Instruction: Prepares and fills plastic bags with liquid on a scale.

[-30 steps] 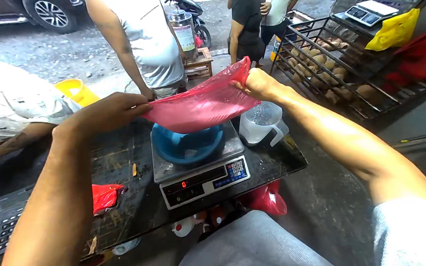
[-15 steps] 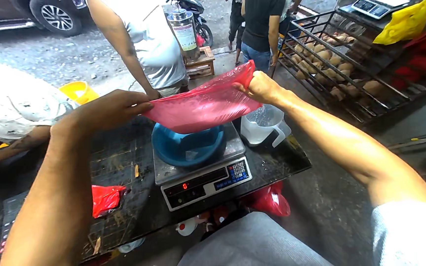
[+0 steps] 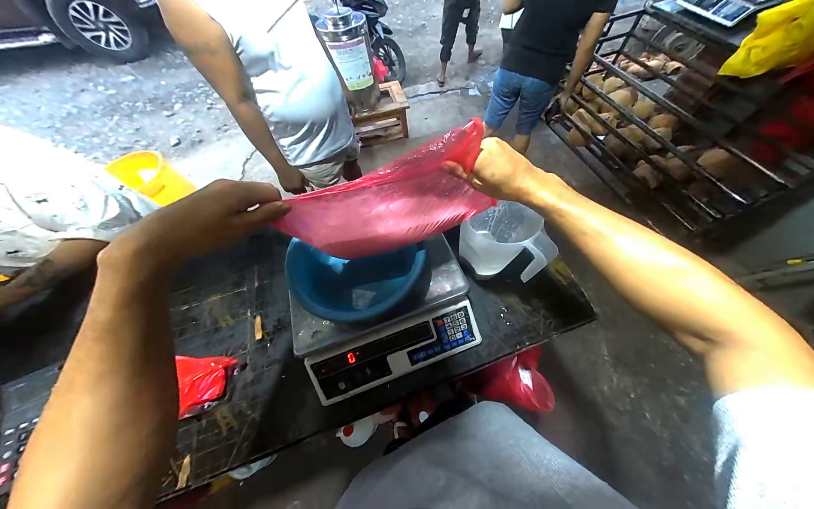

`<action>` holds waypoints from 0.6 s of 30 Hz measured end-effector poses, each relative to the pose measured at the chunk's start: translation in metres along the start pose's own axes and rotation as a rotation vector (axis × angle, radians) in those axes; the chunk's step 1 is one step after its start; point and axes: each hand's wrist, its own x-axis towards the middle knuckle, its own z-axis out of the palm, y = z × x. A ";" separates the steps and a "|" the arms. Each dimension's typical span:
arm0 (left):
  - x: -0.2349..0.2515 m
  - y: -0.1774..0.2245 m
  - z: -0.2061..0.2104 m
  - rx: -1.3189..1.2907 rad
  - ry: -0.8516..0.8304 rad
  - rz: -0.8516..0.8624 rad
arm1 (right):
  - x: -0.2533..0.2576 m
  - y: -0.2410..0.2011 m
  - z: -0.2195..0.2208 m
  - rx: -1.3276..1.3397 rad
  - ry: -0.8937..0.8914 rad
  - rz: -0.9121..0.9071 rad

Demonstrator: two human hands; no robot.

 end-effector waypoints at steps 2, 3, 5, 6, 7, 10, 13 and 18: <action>-0.001 0.001 -0.004 0.007 0.001 -0.009 | 0.001 0.000 0.000 0.008 0.012 0.010; -0.001 0.001 -0.006 0.016 0.001 -0.011 | 0.001 0.000 0.000 0.003 0.025 0.004; -0.001 0.001 -0.008 0.022 0.004 -0.007 | 0.002 0.001 0.000 -0.012 0.035 -0.001; -0.001 -0.001 -0.009 0.028 0.004 -0.005 | 0.002 0.002 0.000 -0.017 0.039 -0.006; -0.001 -0.002 -0.009 0.034 0.008 0.003 | 0.003 0.002 0.001 -0.019 0.045 -0.011; -0.001 -0.004 -0.011 0.052 0.010 0.008 | 0.004 0.001 0.000 -0.015 0.062 -0.030; -0.002 -0.003 -0.013 0.051 0.008 0.004 | 0.004 0.001 0.002 -0.017 0.062 -0.034; -0.002 -0.002 -0.011 0.034 -0.002 0.006 | 0.004 0.002 0.004 -0.011 0.060 -0.027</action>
